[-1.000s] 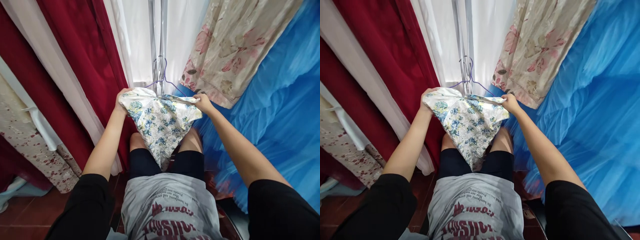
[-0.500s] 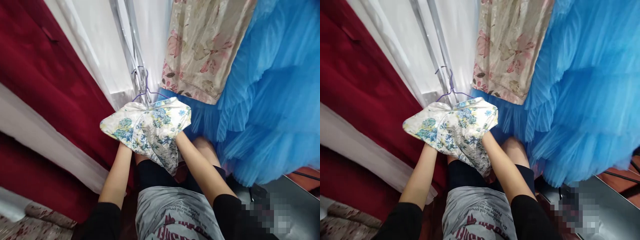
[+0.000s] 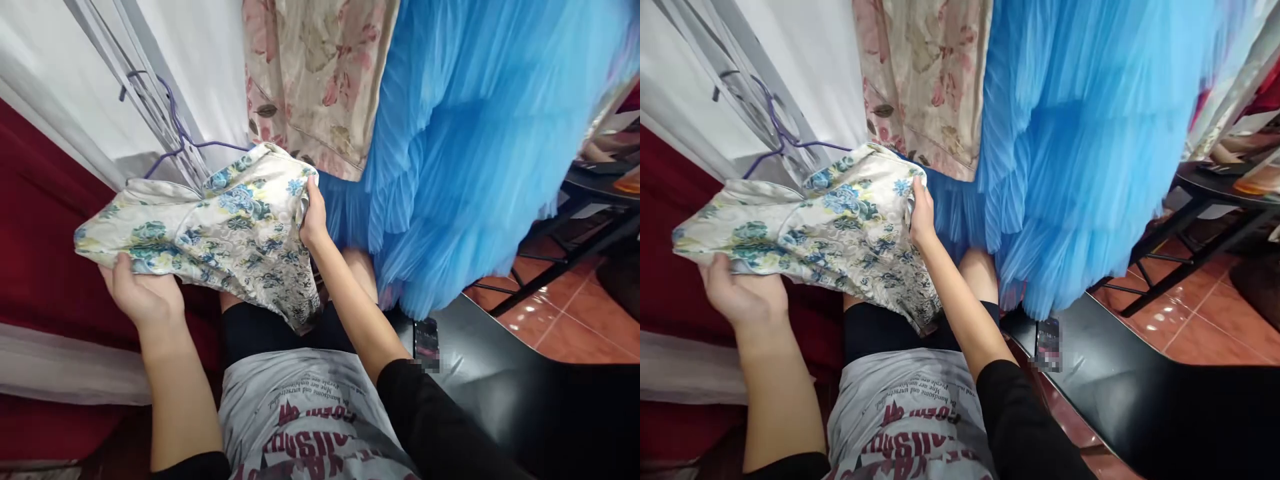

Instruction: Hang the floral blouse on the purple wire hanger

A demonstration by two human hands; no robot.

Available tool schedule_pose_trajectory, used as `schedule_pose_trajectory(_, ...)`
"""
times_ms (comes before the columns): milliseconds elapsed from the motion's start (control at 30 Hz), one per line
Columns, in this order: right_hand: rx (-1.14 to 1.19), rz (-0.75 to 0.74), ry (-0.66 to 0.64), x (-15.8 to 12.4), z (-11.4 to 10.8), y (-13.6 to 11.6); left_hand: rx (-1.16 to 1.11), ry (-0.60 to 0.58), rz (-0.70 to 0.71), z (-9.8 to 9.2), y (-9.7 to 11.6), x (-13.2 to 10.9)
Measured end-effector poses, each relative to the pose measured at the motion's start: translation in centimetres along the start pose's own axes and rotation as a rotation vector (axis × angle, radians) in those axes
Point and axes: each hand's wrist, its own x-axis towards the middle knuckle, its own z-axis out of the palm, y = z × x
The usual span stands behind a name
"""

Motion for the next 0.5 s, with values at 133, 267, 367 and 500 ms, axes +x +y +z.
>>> schedule_pose_trajectory(133, 0.144, -0.021, -0.093, 2.3, -1.9, -2.4, 0.061, 0.117, 0.039, 1.9, 1.7, -0.2)
schedule_pose_trajectory(267, 0.183, -0.119, -0.214, 4.1, -4.5, -3.9, 0.174, 0.264, -0.04, 1.5, 4.0, 0.2)
schedule_pose_trajectory(367, 0.234, -0.072, -0.238, 5.8, -5.5, -4.3, 0.284, 0.266, -0.057, 1.1, 5.9, 1.2)
schedule_pose_trajectory(500, 0.503, 0.254, -0.141, 7.1, -5.3, -5.0, 0.418, 0.173, 0.014, 2.3, 7.5, 3.7)
